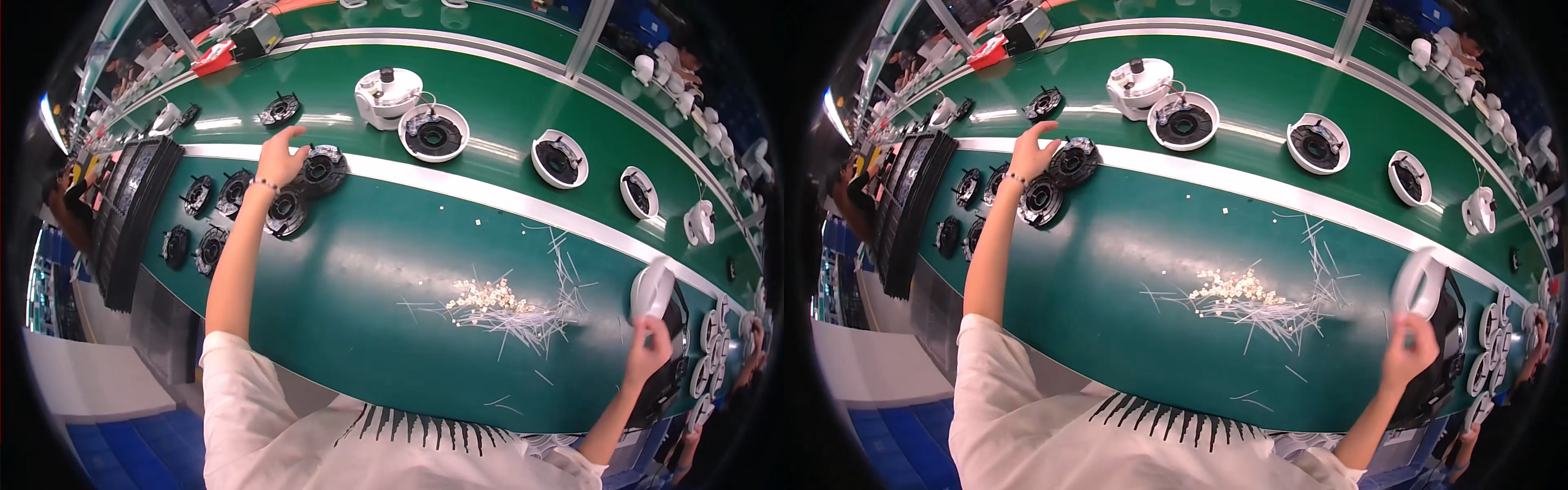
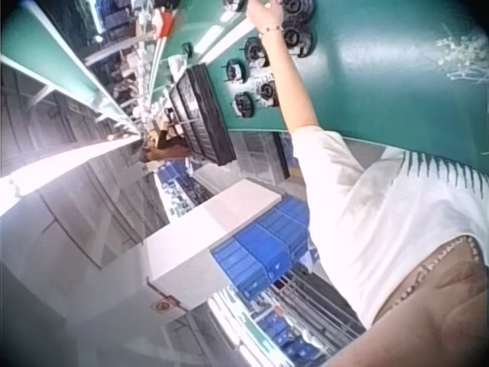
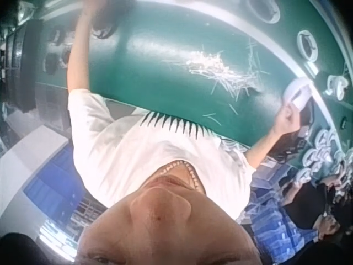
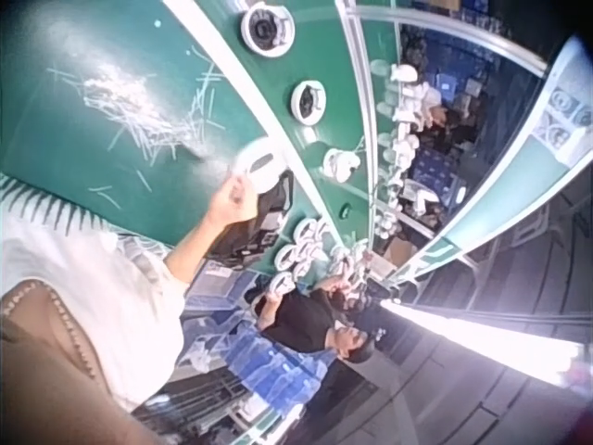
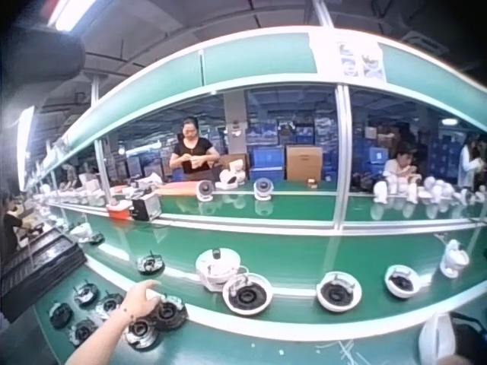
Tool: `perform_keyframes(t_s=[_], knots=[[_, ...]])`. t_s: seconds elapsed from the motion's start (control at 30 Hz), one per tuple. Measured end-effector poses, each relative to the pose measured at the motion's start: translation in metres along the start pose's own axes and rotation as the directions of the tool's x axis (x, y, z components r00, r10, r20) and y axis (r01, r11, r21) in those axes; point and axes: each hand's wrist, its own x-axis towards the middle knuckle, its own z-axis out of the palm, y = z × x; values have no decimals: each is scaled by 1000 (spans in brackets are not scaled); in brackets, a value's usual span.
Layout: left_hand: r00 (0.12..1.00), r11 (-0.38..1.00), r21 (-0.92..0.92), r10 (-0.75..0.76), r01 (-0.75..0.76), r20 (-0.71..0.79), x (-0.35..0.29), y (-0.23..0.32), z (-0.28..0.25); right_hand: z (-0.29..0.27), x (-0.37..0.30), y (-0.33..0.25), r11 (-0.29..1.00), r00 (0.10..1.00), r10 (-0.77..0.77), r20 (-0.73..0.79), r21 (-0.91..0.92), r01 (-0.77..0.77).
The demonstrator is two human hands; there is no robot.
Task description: Assembling electronic components into plastic housings on a factory production line.
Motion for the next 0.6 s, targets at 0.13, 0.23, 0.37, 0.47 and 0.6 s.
perform_keyframes(t_s=[0.13, 0.23, 0.37, 0.47, 0.6], knots=[[911, 950, 258, -257, 177, 321, 2, -38, 18, 23, -15, -161, 944, 529, -227, 817, 52, 325], [922, 972, 176, -208, 157, 327, 21, -38, 32, 68, -83, -178, 675, 684, -672, 282, 613, 410], [914, 967, -238, 175, -91, 365, 9, 10, 20, 89, -105, -193, 673, 396, -732, 554, 676, 299], [803, 897, -363, 402, -251, 440, -11, 46, 18, 99, -106, -200, 725, 240, -684, 689, 606, 326], [631, 874, -407, 477, -266, 611, -41, 72, 13, 105, -64, -233, 887, 283, -443, 850, 371, 274]])
